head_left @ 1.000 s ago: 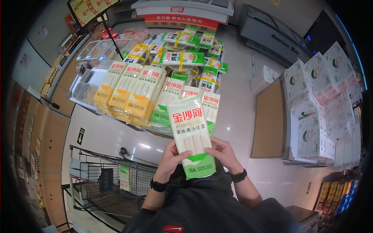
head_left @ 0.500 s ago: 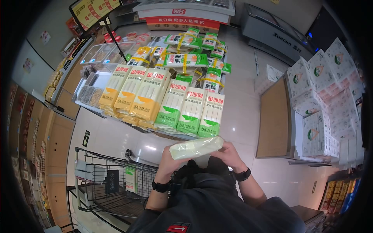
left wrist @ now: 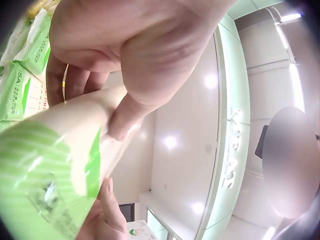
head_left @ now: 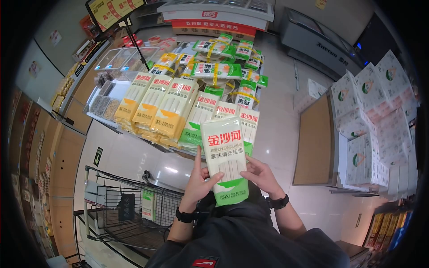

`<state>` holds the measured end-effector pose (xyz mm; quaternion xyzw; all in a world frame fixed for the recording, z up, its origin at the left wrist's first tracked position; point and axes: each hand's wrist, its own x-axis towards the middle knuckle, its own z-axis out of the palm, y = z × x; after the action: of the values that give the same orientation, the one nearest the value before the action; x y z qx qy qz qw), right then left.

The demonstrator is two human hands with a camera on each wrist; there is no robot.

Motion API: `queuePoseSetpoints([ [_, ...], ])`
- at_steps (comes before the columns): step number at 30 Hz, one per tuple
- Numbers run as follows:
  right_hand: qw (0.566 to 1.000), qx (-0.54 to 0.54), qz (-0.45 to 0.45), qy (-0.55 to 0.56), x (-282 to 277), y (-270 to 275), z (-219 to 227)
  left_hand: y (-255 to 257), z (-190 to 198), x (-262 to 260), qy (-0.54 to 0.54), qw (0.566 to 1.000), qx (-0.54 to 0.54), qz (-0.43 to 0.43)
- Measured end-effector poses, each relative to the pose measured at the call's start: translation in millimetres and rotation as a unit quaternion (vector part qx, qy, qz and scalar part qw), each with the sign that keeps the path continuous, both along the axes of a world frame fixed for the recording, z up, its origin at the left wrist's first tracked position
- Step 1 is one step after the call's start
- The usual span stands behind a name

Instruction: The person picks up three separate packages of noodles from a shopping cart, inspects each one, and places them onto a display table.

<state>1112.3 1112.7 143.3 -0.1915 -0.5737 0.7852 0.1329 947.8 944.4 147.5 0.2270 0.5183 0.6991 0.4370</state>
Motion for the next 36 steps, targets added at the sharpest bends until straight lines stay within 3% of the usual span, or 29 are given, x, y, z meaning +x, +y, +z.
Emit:
queuePoseSetpoints([
  [4, 0.998, 0.037, -0.003, -0.049, 5, 6, -2, 0, 9, 1, -0.019, 1.000, -0.002, -0.014],
  [6, 0.997, 0.029, -0.003, -0.066, 3, 6, 2, -3, 3, -4, 0.079, 0.992, -0.047, -0.089],
  [9, 0.999, -0.031, -0.007, -0.024, 4, 6, 3, 0, 3, -1, 0.077, 0.995, -0.034, -0.058],
  [12, 0.994, -0.104, -0.032, 0.015, 2, 6, -3, 4, -6, 0, -0.004, 0.998, -0.044, -0.041],
  [15, 0.984, -0.159, 0.017, 0.078, 13, 11, -18, 3, -19, -3, -0.085, 0.993, -0.027, -0.080],
  [18, 0.980, -0.178, 0.019, 0.091, 14, 10, -29, 5, -18, -2, -0.076, 0.994, -0.042, -0.060],
  [21, 0.986, -0.157, 0.002, 0.062, 12, 4, -10, 8, -9, 1, -0.018, 0.997, -0.062, -0.037],
  [26, 0.999, -0.035, -0.012, -0.040, 12, 2, 1, 3, -18, -1, 0.044, 0.998, -0.027, -0.025],
  [28, 0.999, -0.007, -0.007, -0.036, 9, 2, 8, 0, 1, 1, -0.024, 0.996, -0.027, -0.081],
  [29, 0.999, 0.020, 0.000, -0.032, 9, 0, 10, -1, -10, -1, -0.016, 0.995, -0.010, -0.096],
  [32, 0.999, 0.027, 0.010, -0.041, 5, -6, 12, 3, -7, 5, -0.066, 0.997, 0.021, -0.027],
  [36, 1.000, 0.008, -0.020, -0.012, 0, -13, 8, 1, -21, -5, -0.083, 0.996, 0.014, -0.038],
])
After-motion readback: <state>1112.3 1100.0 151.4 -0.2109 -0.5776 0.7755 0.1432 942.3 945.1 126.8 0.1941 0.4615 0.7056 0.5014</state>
